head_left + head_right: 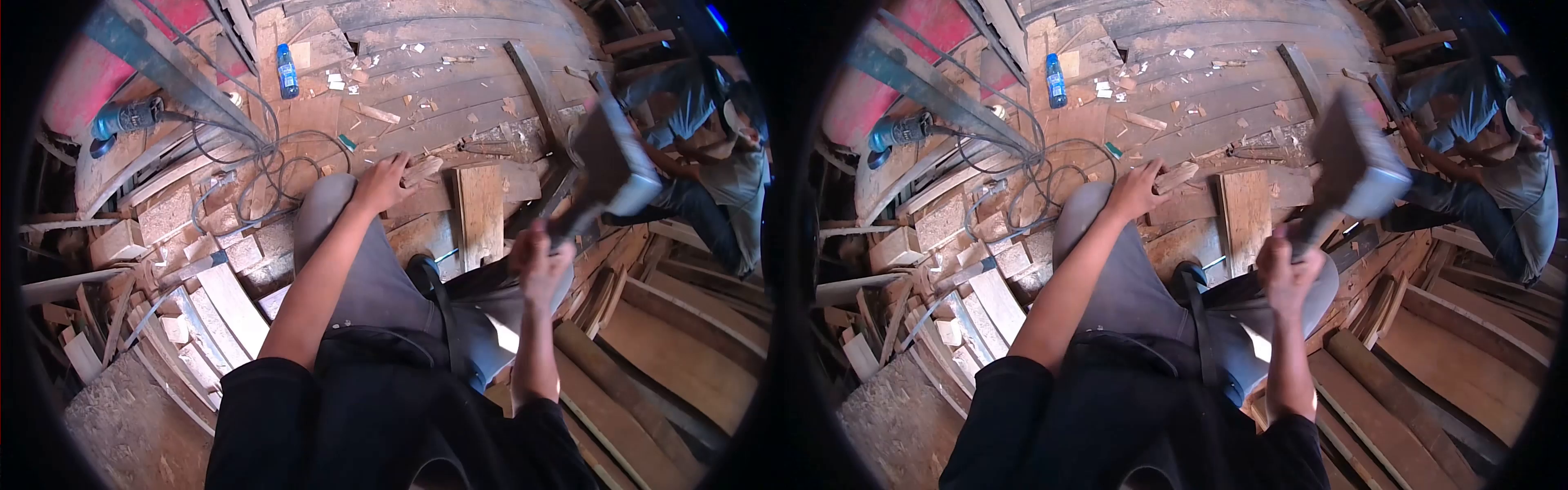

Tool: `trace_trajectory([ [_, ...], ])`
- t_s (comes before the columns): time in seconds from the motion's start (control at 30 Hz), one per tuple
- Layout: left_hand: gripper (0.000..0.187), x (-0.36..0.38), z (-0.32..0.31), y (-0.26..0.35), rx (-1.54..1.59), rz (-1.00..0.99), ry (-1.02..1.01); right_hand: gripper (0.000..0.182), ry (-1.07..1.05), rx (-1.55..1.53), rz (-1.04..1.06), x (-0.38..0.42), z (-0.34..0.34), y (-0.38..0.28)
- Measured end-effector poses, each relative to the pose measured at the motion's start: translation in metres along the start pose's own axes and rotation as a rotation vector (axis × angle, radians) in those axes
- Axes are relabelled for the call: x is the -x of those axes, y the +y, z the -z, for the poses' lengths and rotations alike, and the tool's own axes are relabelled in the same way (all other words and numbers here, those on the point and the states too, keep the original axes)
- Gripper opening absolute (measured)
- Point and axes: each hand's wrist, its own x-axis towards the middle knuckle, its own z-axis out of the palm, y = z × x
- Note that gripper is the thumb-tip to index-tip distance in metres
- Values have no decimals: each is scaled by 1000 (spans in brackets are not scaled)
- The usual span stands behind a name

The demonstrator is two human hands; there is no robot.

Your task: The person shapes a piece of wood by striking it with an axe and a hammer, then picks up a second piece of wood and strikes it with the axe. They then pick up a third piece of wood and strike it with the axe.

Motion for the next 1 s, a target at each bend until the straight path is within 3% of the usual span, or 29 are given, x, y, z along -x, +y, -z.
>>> trace_trajectory([
  [0.13,45,-1,-7,-15,-57,-60,103,30,-52,-205,324,-16,-8,-46],
  [0.23,45,2,-5,-17,-104,-17,90,28,-122,-274,322,-4,-24,-16],
  [0.3,46,1,3,-15,-107,12,48,28,25,-2,172,15,-46,30],
  [0.37,47,4,7,-11,-95,27,-12,29,-195,279,-223,28,-38,99],
  [0.47,46,5,3,-10,-77,-51,6,33,-339,300,-485,24,-32,122],
  [0.6,45,4,4,-16,-33,-10,6,37,-271,129,-529,23,-23,100],
  [0.7,46,1,-2,-24,-62,-87,2,38,-238,72,-370,5,-17,57],
  [0.77,47,4,7,-17,-60,-78,-38,33,-127,114,-67,-9,-14,14],
  [0.9,48,6,7,-17,-79,-102,-65,24,-204,-322,308,-31,-15,-55],
  [0.93,48,5,6,-18,-60,-113,-62,23,-255,-414,355,-33,-18,-55],
  [1.0,47,4,5,-22,-25,-135,-48,26,-149,-219,265,-23,-23,-15],
])
